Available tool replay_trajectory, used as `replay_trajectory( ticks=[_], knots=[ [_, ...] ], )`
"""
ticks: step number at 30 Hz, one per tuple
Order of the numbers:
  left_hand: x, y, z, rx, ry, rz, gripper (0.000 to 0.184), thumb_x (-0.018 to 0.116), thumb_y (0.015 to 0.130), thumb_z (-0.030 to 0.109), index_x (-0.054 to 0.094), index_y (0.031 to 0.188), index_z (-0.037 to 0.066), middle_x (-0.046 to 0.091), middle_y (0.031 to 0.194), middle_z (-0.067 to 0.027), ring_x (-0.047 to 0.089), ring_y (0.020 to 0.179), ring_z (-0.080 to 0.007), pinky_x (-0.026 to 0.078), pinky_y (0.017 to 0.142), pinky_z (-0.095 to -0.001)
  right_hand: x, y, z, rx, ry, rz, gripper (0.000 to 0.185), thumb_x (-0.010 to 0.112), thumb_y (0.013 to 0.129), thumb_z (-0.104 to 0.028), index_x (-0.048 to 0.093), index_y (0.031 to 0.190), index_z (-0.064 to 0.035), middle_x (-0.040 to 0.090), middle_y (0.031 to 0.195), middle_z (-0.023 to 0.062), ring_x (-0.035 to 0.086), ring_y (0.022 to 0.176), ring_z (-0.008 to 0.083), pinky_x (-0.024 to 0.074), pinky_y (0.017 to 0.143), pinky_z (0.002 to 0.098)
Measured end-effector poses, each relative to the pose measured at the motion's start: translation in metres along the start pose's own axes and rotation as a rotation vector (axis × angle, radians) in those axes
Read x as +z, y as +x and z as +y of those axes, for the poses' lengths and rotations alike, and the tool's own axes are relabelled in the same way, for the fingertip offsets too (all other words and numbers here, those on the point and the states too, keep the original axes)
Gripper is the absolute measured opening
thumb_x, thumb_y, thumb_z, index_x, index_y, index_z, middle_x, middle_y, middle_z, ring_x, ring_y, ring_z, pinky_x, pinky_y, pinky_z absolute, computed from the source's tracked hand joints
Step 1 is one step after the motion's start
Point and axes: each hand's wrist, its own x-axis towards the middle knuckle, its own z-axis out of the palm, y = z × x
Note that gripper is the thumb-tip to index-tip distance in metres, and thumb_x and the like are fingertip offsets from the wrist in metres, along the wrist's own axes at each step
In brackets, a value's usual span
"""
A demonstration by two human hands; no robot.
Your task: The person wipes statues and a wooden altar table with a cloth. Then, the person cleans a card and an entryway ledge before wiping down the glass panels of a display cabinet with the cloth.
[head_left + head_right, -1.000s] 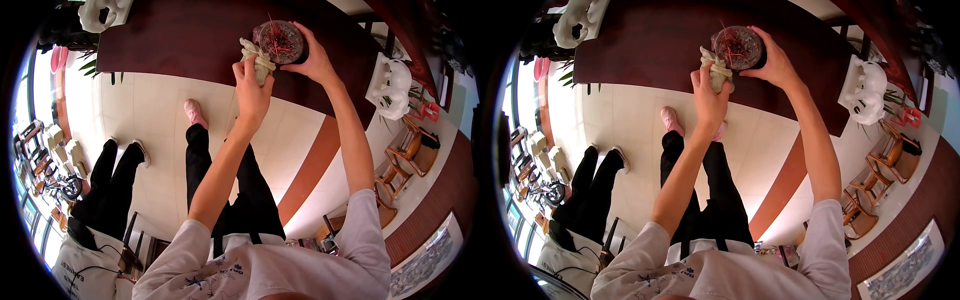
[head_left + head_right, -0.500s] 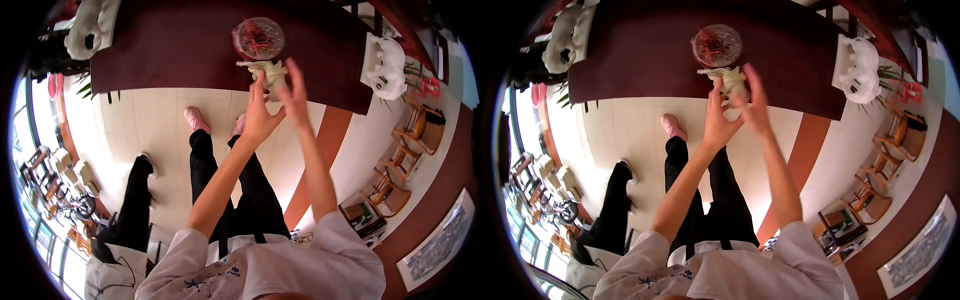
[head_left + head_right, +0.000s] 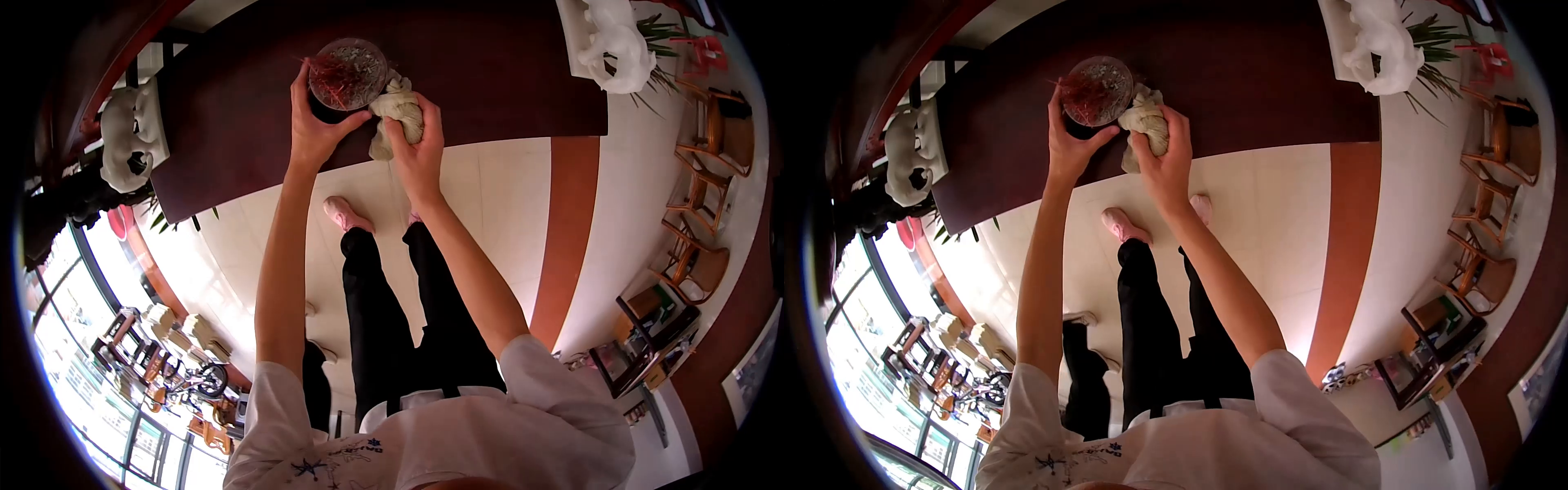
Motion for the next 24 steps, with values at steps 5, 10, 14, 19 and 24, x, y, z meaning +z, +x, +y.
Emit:
replay_trajectory(
  ticks=[5, 10, 14, 19, 24],
  knots=[
    [-0.005, 0.014, -0.012, 0.074, 0.110, -0.054, 0.111, 0.104, 0.058, 0.031, 0.046, 0.148, 0.000, 0.054, 0.136, -0.0157, 0.059, 0.125, -0.0321, 0.052, 0.105, -0.0442, 0.013, 0.003, 0.001, 0.083, 0.059, 0.052, 0.042, 0.073, 0.093, -0.013, 0.060, 0.129, 0.0042, 0.062, 0.119, 0.0149, 0.064, 0.108, 0.0265, 0.0518, 0.094, 0.0377],
    [-0.010, 0.020, -0.009, 0.038, 0.149, -0.096, 0.108, 0.104, 0.056, 0.032, 0.049, 0.144, 0.000, 0.056, 0.129, -0.0151, 0.061, 0.119, -0.0331, 0.053, 0.101, -0.0456, 0.015, 0.031, 0.006, 0.040, -0.012, 0.129, 0.036, 0.072, 0.093, -0.015, 0.065, 0.122, 0.0041, 0.065, 0.112, 0.0158, 0.066, 0.102, 0.0285, 0.0524, 0.091, 0.0382],
    [-0.010, 0.021, -0.003, -0.002, 0.135, -0.102, 0.109, 0.104, 0.055, 0.031, 0.049, 0.144, 0.001, 0.057, 0.128, -0.0156, 0.062, 0.119, -0.0338, 0.053, 0.101, -0.0464, 0.003, 0.103, 0.005, -0.013, -0.122, -0.043, 0.036, 0.075, 0.086, -0.018, 0.072, 0.116, 0.0011, 0.072, 0.111, 0.0179, 0.072, 0.100, 0.0296, 0.0557, 0.088, 0.0385],
    [-0.008, 0.021, 0.000, -0.019, 0.083, -0.074, 0.111, 0.103, 0.055, 0.031, 0.048, 0.147, 0.003, 0.057, 0.130, -0.0164, 0.062, 0.120, -0.0351, 0.054, 0.101, -0.0474, 0.011, 0.187, 0.008, -0.089, -0.405, -0.501, 0.041, 0.081, 0.082, -0.029, 0.071, 0.114, -0.0061, 0.075, 0.110, 0.0133, 0.073, 0.101, 0.0282, 0.0580, 0.088, 0.0406],
    [-0.009, 0.021, -0.004, 0.003, 0.082, -0.068, 0.111, 0.103, 0.054, 0.030, 0.048, 0.147, 0.004, 0.056, 0.131, -0.0151, 0.060, 0.123, -0.0344, 0.051, 0.104, -0.0473, 0.078, 0.252, -0.006, -0.138, -0.651, -1.093, 0.044, 0.078, 0.079, -0.039, 0.075, 0.115, -0.0127, 0.075, 0.114, 0.0092, 0.071, 0.104, 0.0258, 0.0577, 0.088, 0.0398]
  ],
)
